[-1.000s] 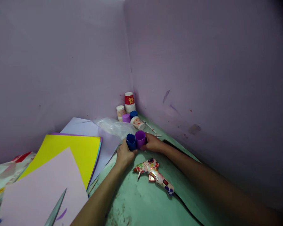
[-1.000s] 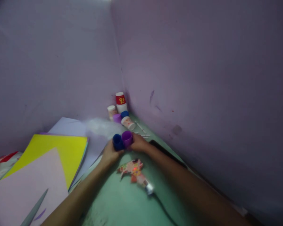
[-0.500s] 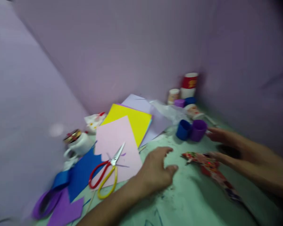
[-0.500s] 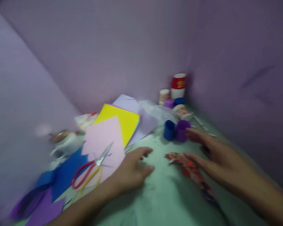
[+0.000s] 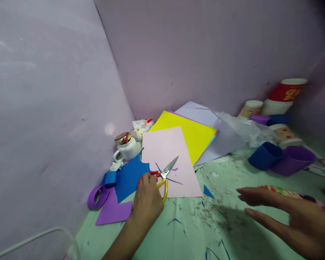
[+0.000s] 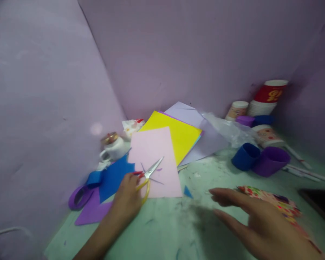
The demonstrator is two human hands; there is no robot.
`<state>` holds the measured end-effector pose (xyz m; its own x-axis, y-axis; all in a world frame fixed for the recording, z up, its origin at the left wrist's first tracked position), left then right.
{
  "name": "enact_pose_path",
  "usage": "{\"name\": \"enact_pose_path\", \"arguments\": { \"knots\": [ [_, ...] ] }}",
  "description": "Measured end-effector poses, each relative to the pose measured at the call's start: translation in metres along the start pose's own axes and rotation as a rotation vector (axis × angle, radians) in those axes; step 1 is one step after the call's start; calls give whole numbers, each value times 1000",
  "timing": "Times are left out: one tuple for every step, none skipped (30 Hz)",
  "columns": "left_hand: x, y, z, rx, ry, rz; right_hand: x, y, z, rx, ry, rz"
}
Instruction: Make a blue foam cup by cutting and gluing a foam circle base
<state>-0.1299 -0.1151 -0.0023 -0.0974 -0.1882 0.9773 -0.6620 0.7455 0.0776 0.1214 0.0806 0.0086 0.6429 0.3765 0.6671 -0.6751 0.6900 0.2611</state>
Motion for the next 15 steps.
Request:
{"name": "enact_pose_path", "arguments": {
  "knots": [
    [-2, 2, 1, 4, 6, -5, -8, 2, 4, -26, 15, 84],
    [-4, 5, 2, 6, 11, -6, -15, 3, 8, -64, 31, 159],
    [-6, 7, 3, 10, 11, -4, -20, 6, 11, -106, 42, 205],
    [-7, 8, 4, 19, 7, -6, -24, 9, 14, -142, 49, 229],
    [-7, 10, 7, 34, -1, -13, -29, 13, 18, -171, 59, 255],
    [-5, 11, 9, 56, -10, -25, -33, 17, 22, -193, 75, 277],
    [-2, 11, 13, 86, -20, -39, -39, 23, 26, -208, 91, 303],
    [1, 10, 17, 126, -28, -56, -44, 29, 29, -215, 114, 329],
    [6, 9, 22, 177, -32, -74, -50, 36, 32, -215, 129, 344],
    [11, 8, 27, 236, -30, -92, -55, 43, 34, -211, 133, 364],
    [16, 6, 33, 297, -24, -108, -61, 50, 35, -210, 122, 379],
    [20, 4, 38, 353, -15, -120, -67, 57, 35, -216, 88, 393],
    [24, 3, 43, 401, -5, -127, -72, 63, 34, -229, 37, 399],
    [27, 2, 47, 438, 4, -125, -77, 69, 33, -242, -2, 399],
    [29, 2, 51, 464, 9, -115, -81, 74, 32, -258, -37, 392]
  ]
}}
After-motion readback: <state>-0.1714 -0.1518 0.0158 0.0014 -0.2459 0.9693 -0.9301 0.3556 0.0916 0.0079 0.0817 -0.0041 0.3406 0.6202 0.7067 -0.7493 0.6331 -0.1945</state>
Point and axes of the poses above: each hand's wrist, its own y-axis towards the middle knuckle, its own x-axis out of the back of the hand, z = x × y, the point moved 7 cm from there along y, towards the middle knuckle, and after that the axes turned 8 degrees about y, right-handed, at the moved point
